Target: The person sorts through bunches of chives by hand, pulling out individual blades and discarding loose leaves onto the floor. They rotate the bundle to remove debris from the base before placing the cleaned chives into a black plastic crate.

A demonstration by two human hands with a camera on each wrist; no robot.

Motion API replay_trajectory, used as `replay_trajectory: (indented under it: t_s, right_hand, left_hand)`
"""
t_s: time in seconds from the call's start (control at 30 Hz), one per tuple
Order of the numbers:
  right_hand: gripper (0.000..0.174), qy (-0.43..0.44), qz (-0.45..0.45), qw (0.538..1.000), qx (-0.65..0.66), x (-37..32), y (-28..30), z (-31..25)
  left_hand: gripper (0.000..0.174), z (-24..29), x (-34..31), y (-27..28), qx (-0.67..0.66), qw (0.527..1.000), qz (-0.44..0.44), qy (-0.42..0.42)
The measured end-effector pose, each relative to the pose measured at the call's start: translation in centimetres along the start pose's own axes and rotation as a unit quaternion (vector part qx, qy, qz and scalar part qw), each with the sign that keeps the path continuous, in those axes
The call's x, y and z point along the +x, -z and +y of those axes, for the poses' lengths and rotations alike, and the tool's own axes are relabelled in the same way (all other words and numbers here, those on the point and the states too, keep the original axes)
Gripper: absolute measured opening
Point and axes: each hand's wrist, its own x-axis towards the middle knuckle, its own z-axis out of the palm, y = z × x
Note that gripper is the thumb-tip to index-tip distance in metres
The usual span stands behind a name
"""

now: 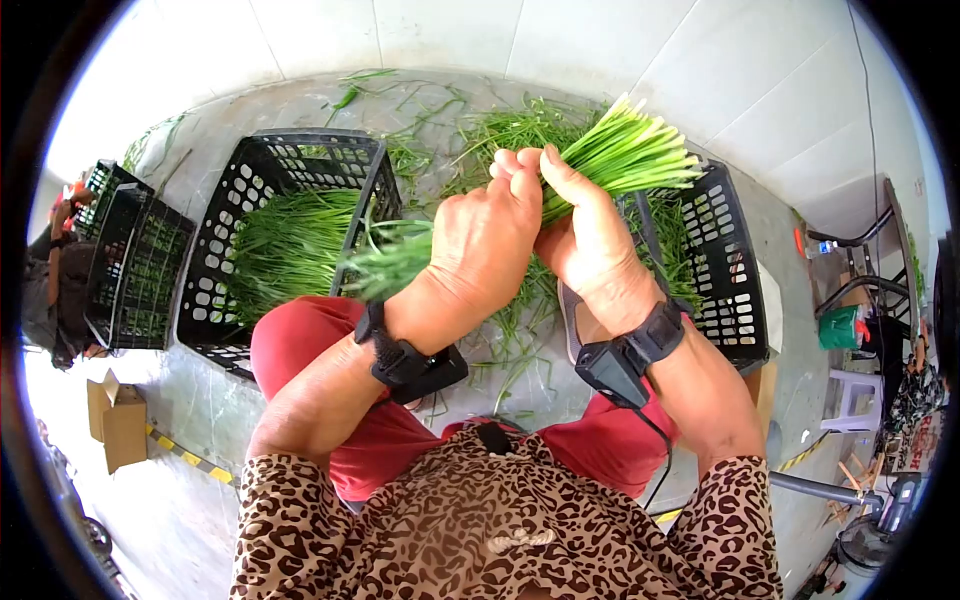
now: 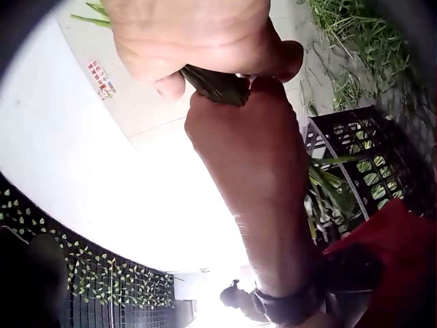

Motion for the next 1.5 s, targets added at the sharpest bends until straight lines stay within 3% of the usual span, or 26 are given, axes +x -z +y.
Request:
replay_trajectory:
  t_s: [0.1, 0.27, 0.33, 0.43, 0.6, 0.77, 0.87, 0.97, 1.03, 1.1, 1.17, 1.3, 1.5]
  right_hand:
    - [0.021, 0.000, 0.014, 1.000, -0.024, 0.2, -0.1, -0.5]
    - [0.016, 0.068, -0.008, 0.997, -0.043, 0.7, 0.0, -3.0]
    - [0.016, 0.079, -0.002, 0.996, 0.037, 0.9, 0.8, -5.0]
    - [0.014, 0.150, -0.009, 0.987, 0.057, 1.0, 3.2, -8.6]
    - [0.017, 0.211, 0.054, 0.968, 0.127, -0.8, 5.6, -11.9]
    - [0.018, 0.229, 0.041, 0.966, 0.109, -2.0, 6.7, -12.3]
    - [0.017, 0.214, 0.021, 0.969, 0.118, -2.1, 6.4, -12.4]
    - [0.016, 0.212, 0.011, 0.971, 0.107, -2.1, 5.7, -12.3]
    - [0.016, 0.204, -0.004, 0.973, 0.112, -2.3, 5.3, -12.2]
    - [0.016, 0.192, -0.014, 0.974, 0.117, -2.1, 5.1, -12.1]
    - [0.017, 0.179, -0.022, 0.976, 0.124, -2.0, 4.9, -12.1]
    - [0.017, 0.165, -0.031, 0.979, 0.119, -1.6, 4.5, -11.7]
    - [0.017, 0.146, -0.032, 0.981, 0.122, -1.4, 3.8, -11.2]
  left_hand:
    - [0.055, 0.3, -0.1, 0.0, -0.026, 0.999, -0.031, 0.020]
    - [0.040, 0.3, -0.1, -0.1, -0.046, 0.998, -0.032, 0.021]
    - [0.032, -0.1, -0.1, 0.0, -0.031, 0.998, -0.047, 0.014]
    - [0.017, -1.1, 0.0, 0.2, -0.005, 0.998, -0.065, 0.005]
    - [0.009, -3.0, 0.6, 0.6, 0.074, 0.981, -0.179, 0.022]
    - [0.010, -4.0, 1.4, 1.0, 0.097, 0.988, -0.114, 0.041]
    - [0.009, -4.7, 1.5, 0.8, 0.090, 0.996, -0.010, 0.010]
    - [0.011, -5.0, 2.0, 0.6, -0.038, 0.997, 0.064, 0.010]
    - [0.010, -4.4, 2.3, 1.4, -0.186, 0.981, 0.012, 0.051]
    - [0.010, -3.8, 2.6, 2.2, -0.343, 0.931, -0.057, 0.113]
    - [0.010, -3.3, 2.6, 2.8, -0.499, 0.835, -0.135, 0.190]
    - [0.010, -2.8, 2.3, 3.0, -0.557, 0.799, -0.141, 0.174]
    - [0.011, -2.3, 2.0, 3.2, -0.569, 0.792, -0.161, 0.154]
